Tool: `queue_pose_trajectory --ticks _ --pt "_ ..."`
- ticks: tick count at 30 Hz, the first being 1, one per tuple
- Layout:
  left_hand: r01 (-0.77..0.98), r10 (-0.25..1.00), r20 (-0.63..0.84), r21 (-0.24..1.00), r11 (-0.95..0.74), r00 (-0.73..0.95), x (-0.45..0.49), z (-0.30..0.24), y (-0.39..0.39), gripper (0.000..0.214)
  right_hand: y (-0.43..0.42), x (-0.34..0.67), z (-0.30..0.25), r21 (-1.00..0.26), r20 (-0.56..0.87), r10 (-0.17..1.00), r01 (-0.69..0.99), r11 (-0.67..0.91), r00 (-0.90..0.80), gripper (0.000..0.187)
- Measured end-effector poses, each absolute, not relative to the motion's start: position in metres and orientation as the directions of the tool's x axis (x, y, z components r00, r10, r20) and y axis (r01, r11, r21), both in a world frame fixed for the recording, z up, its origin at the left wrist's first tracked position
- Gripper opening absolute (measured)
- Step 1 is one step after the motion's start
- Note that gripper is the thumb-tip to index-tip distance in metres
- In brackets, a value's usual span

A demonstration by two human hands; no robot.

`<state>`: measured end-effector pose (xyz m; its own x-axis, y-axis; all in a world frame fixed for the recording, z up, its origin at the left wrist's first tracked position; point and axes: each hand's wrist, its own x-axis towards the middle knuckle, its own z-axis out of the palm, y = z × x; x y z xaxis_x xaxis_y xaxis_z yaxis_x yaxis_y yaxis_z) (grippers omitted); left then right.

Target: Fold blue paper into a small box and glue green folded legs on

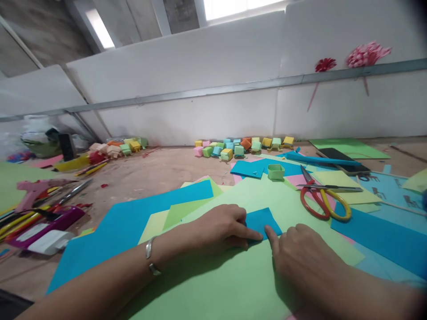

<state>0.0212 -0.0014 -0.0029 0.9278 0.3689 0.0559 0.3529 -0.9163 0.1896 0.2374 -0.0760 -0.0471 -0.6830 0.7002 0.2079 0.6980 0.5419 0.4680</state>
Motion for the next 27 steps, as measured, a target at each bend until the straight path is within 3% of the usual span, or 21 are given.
queue_pose_trajectory --ticks 5,12,17,19,20,23,27 --pt "0.293 0.29 -0.043 0.101 -0.951 0.956 0.017 0.013 -0.01 0.028 -0.077 0.235 -0.044 0.419 0.231 0.684 0.705 0.572 -0.692 0.048" --pt "0.473 0.443 -0.226 0.099 -0.876 0.868 0.005 0.04 -0.032 0.015 -0.079 0.231 -0.043 0.449 0.222 0.706 0.713 0.538 -0.672 0.051" --pt "0.623 0.514 -0.385 0.251 -0.741 0.766 -0.005 0.058 -0.027 0.023 -0.075 0.234 -0.05 0.422 0.363 0.624 0.719 0.552 -0.692 0.036" --pt "0.636 0.552 -0.316 0.358 -0.684 0.772 -0.005 0.052 -0.015 0.031 -0.075 0.233 -0.051 0.436 0.354 0.632 0.72 0.54 -0.689 0.035" --pt "0.669 0.633 -0.232 0.374 -0.642 0.738 -0.004 0.047 -0.008 0.038 -0.075 0.232 -0.051 0.453 0.328 0.645 0.714 0.534 -0.691 0.037" --pt "0.776 0.818 0.019 0.303 -0.553 0.575 0.003 0.027 0.005 0.034 -0.078 0.231 -0.05 0.503 0.245 0.671 0.683 0.529 -0.7 0.05" --pt "0.825 0.845 -0.1 0.307 -0.475 0.525 0.012 0.014 0.003 0.047 -0.085 0.23 -0.05 0.504 0.287 0.683 0.712 0.489 -0.672 0.05"
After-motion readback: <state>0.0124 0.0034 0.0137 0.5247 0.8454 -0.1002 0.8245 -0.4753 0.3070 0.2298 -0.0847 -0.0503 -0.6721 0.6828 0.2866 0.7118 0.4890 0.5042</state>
